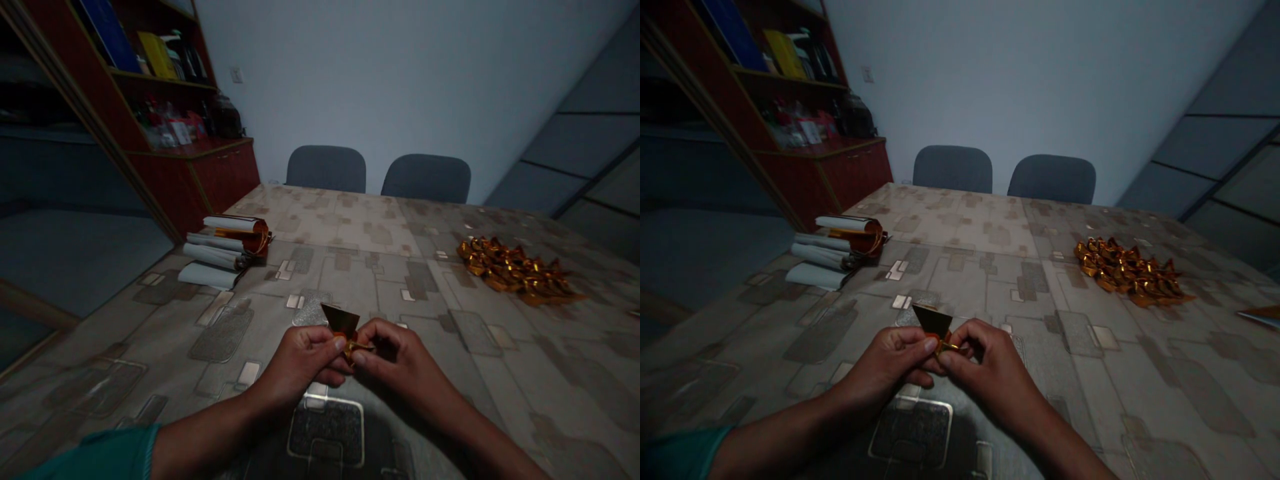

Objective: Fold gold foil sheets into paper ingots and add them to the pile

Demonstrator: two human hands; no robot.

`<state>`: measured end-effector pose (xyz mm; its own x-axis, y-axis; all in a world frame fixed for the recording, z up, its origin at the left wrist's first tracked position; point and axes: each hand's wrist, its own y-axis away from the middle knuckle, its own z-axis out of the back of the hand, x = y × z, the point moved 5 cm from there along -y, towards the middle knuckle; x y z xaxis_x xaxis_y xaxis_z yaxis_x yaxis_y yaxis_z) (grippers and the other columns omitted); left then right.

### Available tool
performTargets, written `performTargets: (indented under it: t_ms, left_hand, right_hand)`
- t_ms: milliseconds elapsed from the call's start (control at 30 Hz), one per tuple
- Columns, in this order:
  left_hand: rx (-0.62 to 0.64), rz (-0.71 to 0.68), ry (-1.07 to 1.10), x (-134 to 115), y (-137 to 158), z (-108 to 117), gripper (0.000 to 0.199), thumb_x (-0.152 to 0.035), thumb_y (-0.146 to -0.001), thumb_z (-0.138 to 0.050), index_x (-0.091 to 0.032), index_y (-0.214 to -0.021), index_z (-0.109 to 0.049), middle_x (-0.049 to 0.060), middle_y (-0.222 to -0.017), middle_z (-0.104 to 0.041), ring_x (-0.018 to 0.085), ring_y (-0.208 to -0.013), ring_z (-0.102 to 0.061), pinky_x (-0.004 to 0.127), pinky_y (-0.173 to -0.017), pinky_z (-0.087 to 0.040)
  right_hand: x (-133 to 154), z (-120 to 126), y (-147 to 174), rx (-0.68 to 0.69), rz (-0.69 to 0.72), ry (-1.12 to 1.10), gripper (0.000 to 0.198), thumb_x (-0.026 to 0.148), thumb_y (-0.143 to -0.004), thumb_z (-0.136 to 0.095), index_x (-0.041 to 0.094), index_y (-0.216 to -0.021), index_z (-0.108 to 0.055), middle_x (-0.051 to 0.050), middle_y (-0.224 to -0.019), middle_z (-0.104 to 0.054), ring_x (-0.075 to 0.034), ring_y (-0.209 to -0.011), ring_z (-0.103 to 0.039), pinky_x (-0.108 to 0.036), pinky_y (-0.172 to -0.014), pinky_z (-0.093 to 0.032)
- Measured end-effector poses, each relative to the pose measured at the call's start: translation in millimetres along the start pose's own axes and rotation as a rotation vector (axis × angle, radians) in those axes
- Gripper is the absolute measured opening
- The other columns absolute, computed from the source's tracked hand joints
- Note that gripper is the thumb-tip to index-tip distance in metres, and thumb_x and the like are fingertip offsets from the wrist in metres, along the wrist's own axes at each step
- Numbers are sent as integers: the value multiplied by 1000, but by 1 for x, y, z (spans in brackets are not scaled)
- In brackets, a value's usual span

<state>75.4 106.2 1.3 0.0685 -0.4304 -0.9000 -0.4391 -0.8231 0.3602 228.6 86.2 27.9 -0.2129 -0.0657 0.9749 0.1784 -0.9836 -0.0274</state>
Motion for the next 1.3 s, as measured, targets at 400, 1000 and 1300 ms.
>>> performTargets:
  t_ms: [400, 1000, 1300]
  left_hand:
    - [-7, -39, -75, -3, -1, 0, 40, -50, -71, -79, -11, -78, -75, 6, -75, -70, 16, -71, -65, 22, -59, -53]
    - [-8, -21, 1, -2, 0, 2, 38, -48, -69, -82, -12, -77, -74, 6, -74, -70, 15, -70, -65, 22, -59, -52]
    - [-22, -111, 68, -3, -1, 4, 31, -44, -78, -78, -13, -82, -76, 5, -79, -70, 13, -71, -62, 21, -62, -50]
  right_hand:
    - [4, 1, -1, 38, 88, 94, 15, 25, -84, -66, 20, -70, -65, -2, -76, -67, -19, -75, -62, -32, -69, -43]
    - [7, -2, -1, 29, 124, -14, 11, 27, -84, -70, 21, -75, -71, -5, -93, -70, -20, -90, -64, -35, -81, -46]
    - [6, 1, 2, -14, 16, -66, 11, 32, -86, -67, 22, -88, -70, -4, -85, -69, -20, -79, -61, -34, -71, -45]
